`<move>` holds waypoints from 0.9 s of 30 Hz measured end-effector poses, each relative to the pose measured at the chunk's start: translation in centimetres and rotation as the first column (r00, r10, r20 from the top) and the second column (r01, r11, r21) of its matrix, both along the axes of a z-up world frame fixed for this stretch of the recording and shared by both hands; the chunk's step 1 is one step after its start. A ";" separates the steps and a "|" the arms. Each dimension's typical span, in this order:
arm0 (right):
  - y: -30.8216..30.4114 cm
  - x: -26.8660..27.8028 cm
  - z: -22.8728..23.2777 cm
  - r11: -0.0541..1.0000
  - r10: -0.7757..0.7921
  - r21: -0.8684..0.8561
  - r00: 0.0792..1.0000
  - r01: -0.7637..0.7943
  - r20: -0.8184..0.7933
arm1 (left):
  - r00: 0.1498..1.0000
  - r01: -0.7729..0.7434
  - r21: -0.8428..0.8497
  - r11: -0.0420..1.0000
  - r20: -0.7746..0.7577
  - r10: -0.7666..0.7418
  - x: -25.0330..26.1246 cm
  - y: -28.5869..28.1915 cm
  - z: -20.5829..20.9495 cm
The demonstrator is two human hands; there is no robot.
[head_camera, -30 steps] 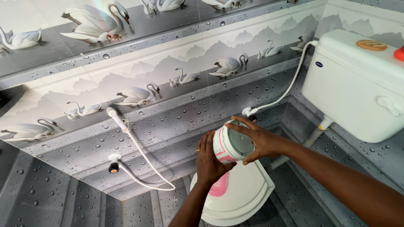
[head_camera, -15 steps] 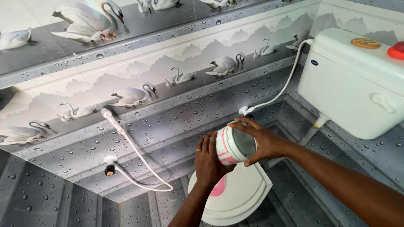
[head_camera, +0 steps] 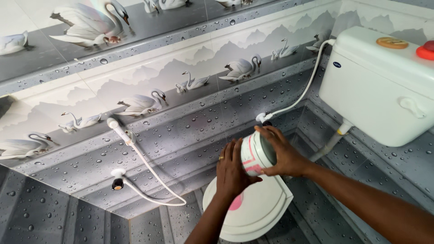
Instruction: The person puts detergent and soap into a container, places it on a shelf in a bathroom, and then carries several cleaning bottles to another shelf in a different room.
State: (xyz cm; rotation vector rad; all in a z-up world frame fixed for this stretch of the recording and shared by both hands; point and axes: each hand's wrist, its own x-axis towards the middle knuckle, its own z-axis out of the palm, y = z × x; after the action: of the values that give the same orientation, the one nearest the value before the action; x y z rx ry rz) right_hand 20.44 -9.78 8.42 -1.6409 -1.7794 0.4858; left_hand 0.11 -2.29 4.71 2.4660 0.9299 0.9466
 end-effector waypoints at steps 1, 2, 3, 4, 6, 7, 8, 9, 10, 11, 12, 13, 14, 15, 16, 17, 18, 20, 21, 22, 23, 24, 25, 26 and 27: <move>-0.2 0.2 0.0 0.999 -0.007 0.031 0.999 0.008 -0.034 | 0.999 0.032 -0.036 0.999 -0.004 -0.033 0.0 0.4 0.4; -0.3 0.2 0.0 1.000 -0.008 0.027 0.999 0.009 -0.032 | 0.998 0.065 -0.071 0.995 -0.007 -0.065 -0.1 0.7 0.7; -0.1 0.2 0.1 0.997 -0.004 0.081 0.999 0.007 -0.037 | 0.998 0.067 -0.067 0.996 -0.003 -0.067 -0.1 1.4 0.9; 0.0 0.3 0.3 0.991 0.000 0.134 0.999 0.006 -0.042 | 0.989 0.124 -0.081 0.989 0.094 -0.116 -0.3 2.1 1.0; -0.1 0.8 0.7 0.984 0.000 0.180 1.000 0.004 -0.022 | 0.968 0.184 -0.088 0.979 0.188 -0.165 -0.7 3.5 0.2; -0.1 1.1 0.9 0.976 0.002 0.220 1.000 -0.001 -0.004 | 0.924 0.216 -0.323 0.921 0.372 -0.086 -0.8 4.3 -0.5; -0.2 1.3 1.1 0.975 0.001 0.222 1.000 0.000 -0.003 | 0.855 0.283 -0.527 0.802 0.517 0.038 -0.8 5.0 -1.3; -0.2 1.6 1.3 0.980 0.027 0.196 0.999 -0.018 -0.045 | 0.855 0.284 -0.526 0.802 0.517 0.036 -1.0 5.5 -2.2; -0.2 1.8 1.3 0.985 0.052 0.171 0.995 -0.036 -0.087 | 0.833 0.437 -0.744 0.506 0.546 0.085 -1.3 5.9 -3.0; -0.3 1.7 1.3 0.984 0.052 0.172 0.995 -0.037 -0.086 | 0.818 0.542 -0.830 0.132 0.557 0.142 -1.4 6.1 -3.7; -0.4 1.6 1.1 0.980 0.075 0.186 0.996 -0.065 -0.052 | 0.818 0.543 -0.829 0.134 0.558 0.142 -1.4 6.0 -4.3; -0.5 1.4 0.9 0.975 0.096 0.201 0.995 -0.091 -0.019 | 0.780 0.610 -0.792 0.013 0.603 0.169 -1.4 5.6 -4.8; -0.4 1.5 0.7 0.975 0.095 0.204 0.995 -0.089 -0.019 | 0.741 0.667 -0.738 -0.105 0.640 0.204 -1.2 5.3 -5.3; -0.5 1.5 0.4 0.979 0.102 0.178 0.995 -0.098 -0.012 | 0.742 0.666 -0.739 -0.106 0.639 0.203 -1.0 5.1 -5.6; -0.5 1.6 0.0 0.982 0.109 0.152 0.994 -0.107 -0.006 | 0.683 0.723 -0.686 -0.085 0.691 0.236 -0.8 5.0 -5.9; -0.4 1.6 -0.4 0.982 0.110 0.153 0.994 -0.108 -0.006 | 0.619 0.776 -0.628 -0.060 0.738 0.269 -0.5 5.0 -6.1; -0.3 1.5 -0.8 0.973 0.109 0.201 0.994 -0.111 0.019 | 0.619 0.775 -0.629 -0.059 0.738 0.269 -0.1 5.1 -6.0; -0.6 1.3 -1.8 0.964 0.106 0.242 0.994 -0.113 0.040 | 0.567 0.793 -0.608 0.026 0.755 0.330 0.3 4.6 -5.7; -0.6 1.0 -2.2 0.951 0.103 0.296 0.994 -0.090 -0.029 | 0.571 0.792 -0.611 0.024 0.753 0.328 0.5 4.2 -5.2; -0.6 0.7 -2.5 0.936 0.104 0.347 0.990 -0.064 -0.098 | 0.574 0.749 -0.653 0.115 0.726 0.380 0.6 3.6 -4.6; -0.6 0.5 -2.6 0.935 0.101 0.350 0.990 -0.061 -0.097 | 0.568 0.697 -0.687 0.205 0.703 0.429 0.9 3.3 -3.9; -0.6 0.2 -2.7 0.929 0.072 0.370 0.987 -0.015 -0.140 | 0.569 0.698 -0.687 0.204 0.704 0.425 1.2 2.9 -3.2; -0.7 0.0 -2.7 0.923 0.044 0.385 0.982 0.031 -0.184 | 0.517 0.697 -0.656 0.291 0.740 0.431 1.4 2.4 -2.7; -0.8 -0.1 -2.7 0.923 0.041 0.384 0.982 0.033 -0.184 | 0.463 0.688 -0.621 0.375 0.774 0.431 1.5 1.9 -2.2; -0.6 -0.2 -2.6 0.923 0.043 0.383 0.971 0.051 -0.234 | 0.463 0.688 -0.620 0.377 0.775 0.430 1.6 1.7 -1.7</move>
State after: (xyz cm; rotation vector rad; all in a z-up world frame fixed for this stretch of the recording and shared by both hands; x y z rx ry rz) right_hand 20.25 -10.35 5.84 -1.2544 -1.5729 0.2899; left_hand 1.67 -0.58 3.05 0.7290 0.4858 0.9987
